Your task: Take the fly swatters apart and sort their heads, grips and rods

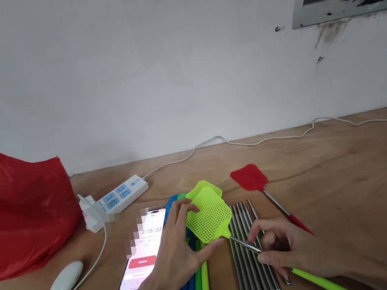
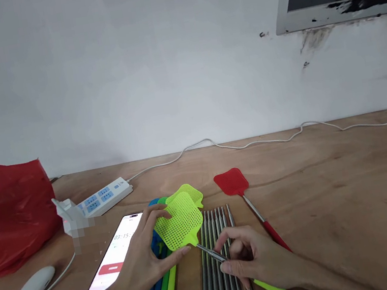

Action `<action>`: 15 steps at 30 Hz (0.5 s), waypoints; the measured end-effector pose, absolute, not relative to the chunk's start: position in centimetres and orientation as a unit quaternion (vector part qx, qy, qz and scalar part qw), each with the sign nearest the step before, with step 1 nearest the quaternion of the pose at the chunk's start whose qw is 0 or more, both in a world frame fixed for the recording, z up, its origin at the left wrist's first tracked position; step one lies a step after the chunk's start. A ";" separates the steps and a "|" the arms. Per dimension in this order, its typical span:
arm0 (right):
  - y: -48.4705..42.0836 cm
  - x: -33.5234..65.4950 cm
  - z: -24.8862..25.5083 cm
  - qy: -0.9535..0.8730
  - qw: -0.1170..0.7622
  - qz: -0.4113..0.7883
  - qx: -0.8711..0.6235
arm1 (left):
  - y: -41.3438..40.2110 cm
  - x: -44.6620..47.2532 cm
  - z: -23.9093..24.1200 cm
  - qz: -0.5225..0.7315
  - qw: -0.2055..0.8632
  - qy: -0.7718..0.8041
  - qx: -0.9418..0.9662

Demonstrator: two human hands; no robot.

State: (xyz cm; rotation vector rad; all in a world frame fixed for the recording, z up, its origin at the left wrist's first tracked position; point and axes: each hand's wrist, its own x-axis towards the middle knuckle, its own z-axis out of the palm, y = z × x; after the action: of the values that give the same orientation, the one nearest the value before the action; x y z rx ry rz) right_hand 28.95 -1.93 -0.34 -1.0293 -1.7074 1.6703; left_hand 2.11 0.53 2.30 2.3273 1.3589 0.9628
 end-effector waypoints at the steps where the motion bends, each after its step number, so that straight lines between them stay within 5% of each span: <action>1: -1.9 28.9 -0.3 -0.632 0.268 0.617 -0.384 | 0.5 2.0 2.3 0.337 0.146 0.468 0.803; 8: -1.8 28.8 0.1 -0.616 0.304 0.600 -0.409 | 1.3 1.8 2.6 0.494 0.279 0.463 0.681; 15: -1.4 29.2 -0.3 -0.603 0.353 0.586 -0.410 | 1.3 1.9 2.5 0.436 0.416 0.460 0.652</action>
State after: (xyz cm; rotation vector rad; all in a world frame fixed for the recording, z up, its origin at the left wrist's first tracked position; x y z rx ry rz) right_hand 29.19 -1.37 -0.32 -1.0602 -1.5596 1.5168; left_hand 1.89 1.28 2.48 1.6364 1.1560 1.0950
